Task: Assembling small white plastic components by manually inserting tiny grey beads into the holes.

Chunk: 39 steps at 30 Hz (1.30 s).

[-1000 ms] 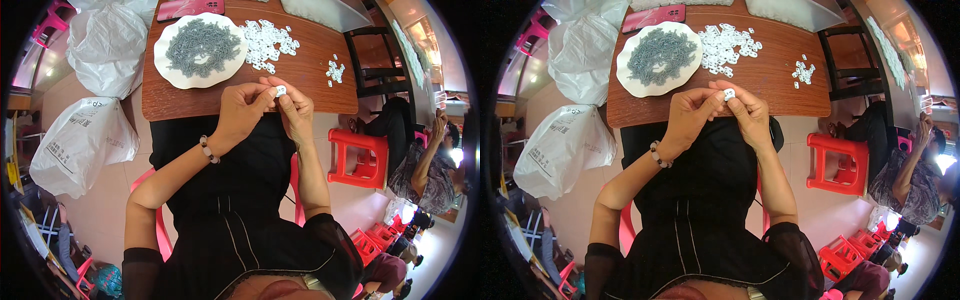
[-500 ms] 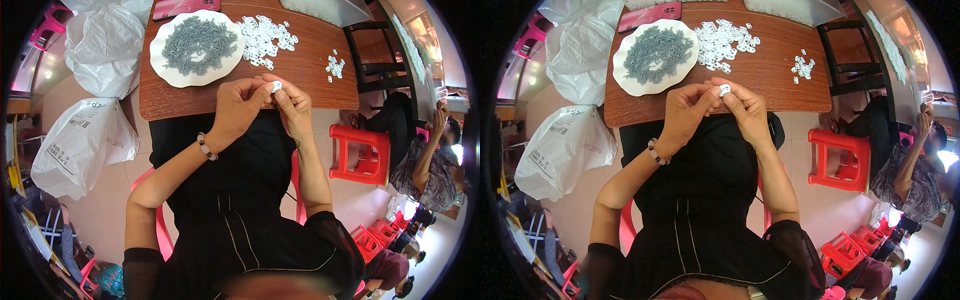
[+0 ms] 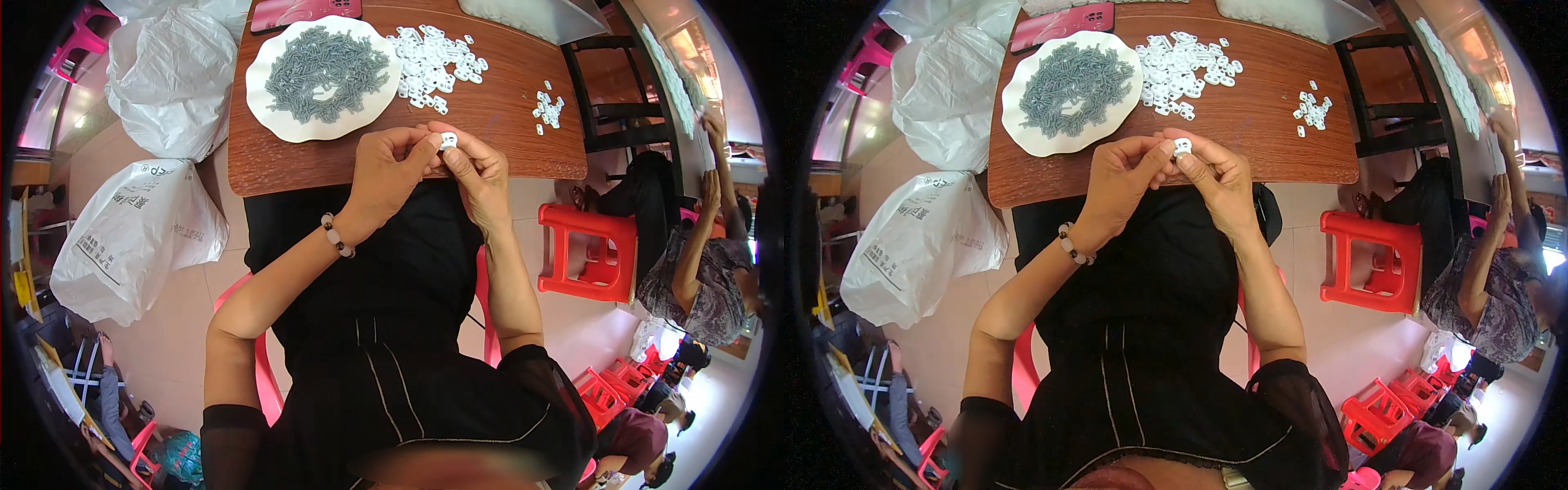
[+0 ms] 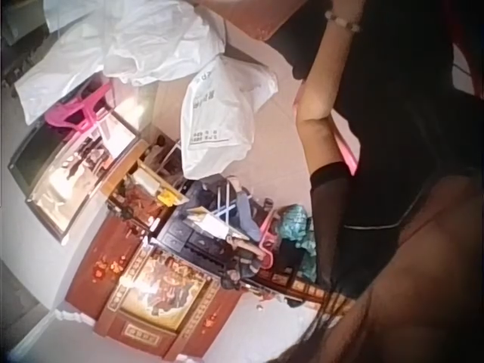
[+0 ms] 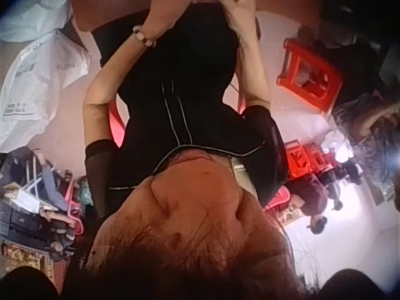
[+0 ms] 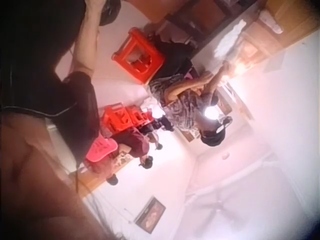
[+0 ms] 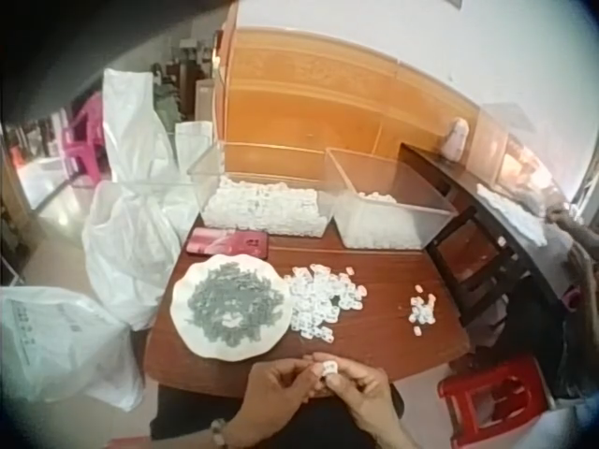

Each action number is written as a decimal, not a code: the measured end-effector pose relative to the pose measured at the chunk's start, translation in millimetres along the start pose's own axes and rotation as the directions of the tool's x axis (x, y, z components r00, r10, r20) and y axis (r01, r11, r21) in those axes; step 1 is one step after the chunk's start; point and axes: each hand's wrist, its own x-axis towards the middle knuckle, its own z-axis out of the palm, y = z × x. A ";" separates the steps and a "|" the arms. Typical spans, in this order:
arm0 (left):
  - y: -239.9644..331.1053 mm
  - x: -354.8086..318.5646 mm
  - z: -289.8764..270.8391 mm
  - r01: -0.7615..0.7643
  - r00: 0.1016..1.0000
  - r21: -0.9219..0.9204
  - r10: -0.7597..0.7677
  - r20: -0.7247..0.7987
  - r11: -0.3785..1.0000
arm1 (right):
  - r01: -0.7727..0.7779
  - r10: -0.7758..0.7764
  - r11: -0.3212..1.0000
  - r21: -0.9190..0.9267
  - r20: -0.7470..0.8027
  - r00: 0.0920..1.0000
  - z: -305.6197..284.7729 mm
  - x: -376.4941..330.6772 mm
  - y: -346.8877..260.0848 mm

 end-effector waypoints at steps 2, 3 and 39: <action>-0.1 0.4 0.4 0.000 1.000 -0.001 0.000 0.003 1.000 | 0.026 -0.026 0.999 -0.032 0.002 1.000 -1.7 0.5 0.8; -0.8 0.4 0.0 0.003 1.000 -0.008 -0.003 0.006 1.000 | 0.028 -0.028 0.999 -0.033 0.003 1.000 -1.3 0.5 0.1; -9.6 27.5 15.4 -0.073 0.992 -0.055 0.078 0.097 0.996 | 0.173 -0.215 0.967 -0.188 -0.233 0.948 -8.6 7.1 5.9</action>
